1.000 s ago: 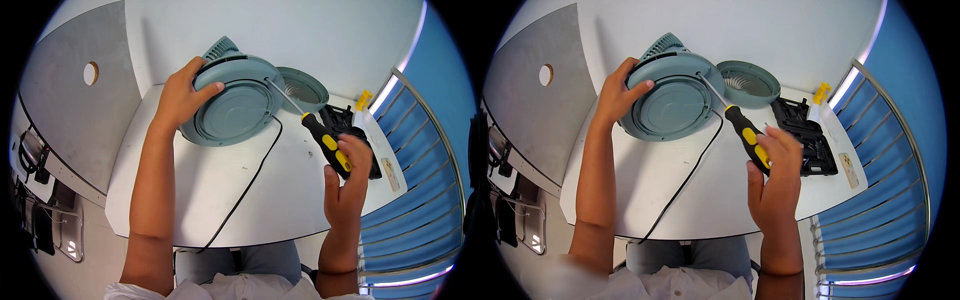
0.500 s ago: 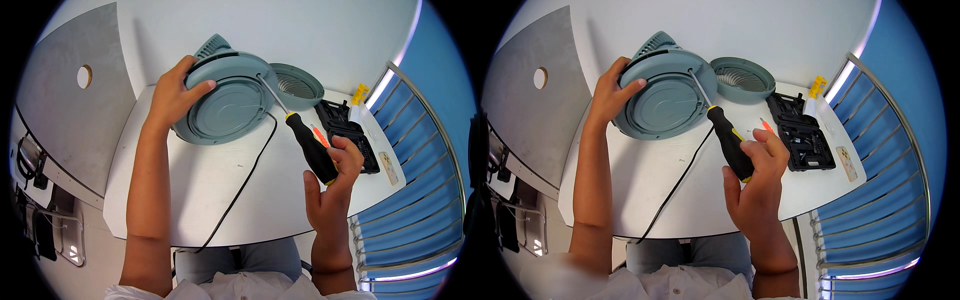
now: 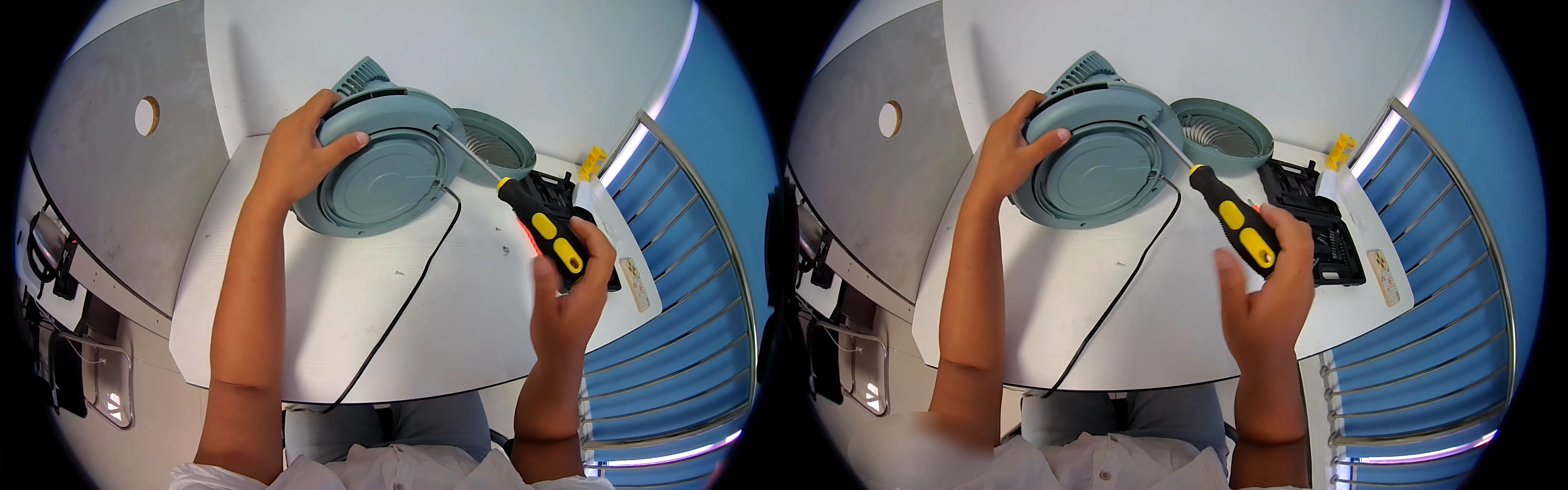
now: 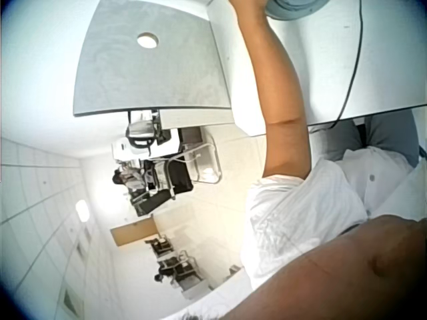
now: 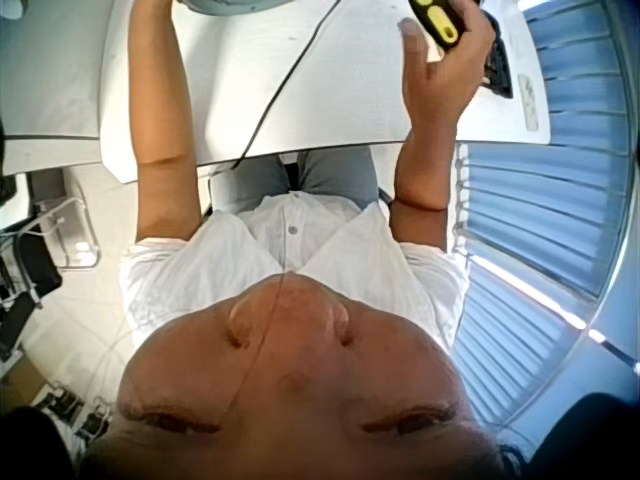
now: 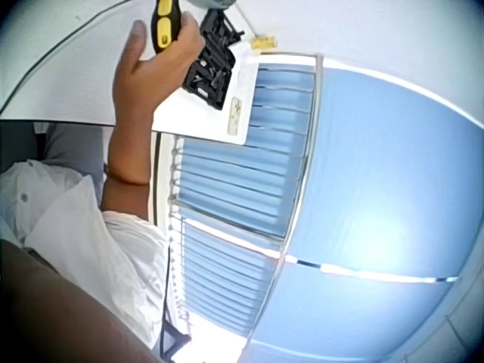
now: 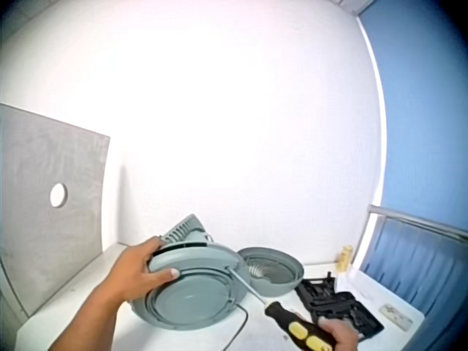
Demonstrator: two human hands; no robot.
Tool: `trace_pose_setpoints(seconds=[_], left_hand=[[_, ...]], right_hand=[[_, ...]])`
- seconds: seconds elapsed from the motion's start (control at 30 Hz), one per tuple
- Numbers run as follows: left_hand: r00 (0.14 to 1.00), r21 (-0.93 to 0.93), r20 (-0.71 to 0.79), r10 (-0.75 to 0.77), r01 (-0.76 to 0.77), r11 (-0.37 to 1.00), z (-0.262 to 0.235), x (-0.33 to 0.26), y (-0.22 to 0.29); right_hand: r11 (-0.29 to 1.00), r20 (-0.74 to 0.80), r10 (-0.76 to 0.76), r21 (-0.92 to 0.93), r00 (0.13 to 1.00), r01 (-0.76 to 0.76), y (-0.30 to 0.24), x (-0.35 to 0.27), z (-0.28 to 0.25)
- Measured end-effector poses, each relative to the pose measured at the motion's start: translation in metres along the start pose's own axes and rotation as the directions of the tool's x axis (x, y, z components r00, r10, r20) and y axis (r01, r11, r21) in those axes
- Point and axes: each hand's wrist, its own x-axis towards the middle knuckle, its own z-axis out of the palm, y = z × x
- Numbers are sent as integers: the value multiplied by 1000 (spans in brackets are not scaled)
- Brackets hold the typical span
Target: The person assembles a small teal desk fan on a white table. They align the rear housing with the fan body, then use a screwdriver to tighten multiple screws around the perimeter to secure the housing in place.
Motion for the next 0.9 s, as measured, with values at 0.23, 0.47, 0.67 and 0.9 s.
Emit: trace_pose_setpoints(seconds=[0.23, 0.47, 0.67, 0.9], left_hand=[[1000, -15, 6, -18, 18, 1000, 0, -1, 1], [998, -46, 33, -57, 59, 997, -1, 1, 5], [999, -30, 10, -47, 48, 998, -1, 0, 0], [1000, -39, 7, -23, 23, 999, -2, -1, 2]], right_hand=[[990, 137, -124, -45, 983, 132, -4, -8, -1], [941, 48, 305, 136, 951, -308, 8, -17, 5], [988, 68, -6, 152, 998, -4, 7, -17, 10], [974, -7, -223, 32, 975, 223, 2, -6, 10]])
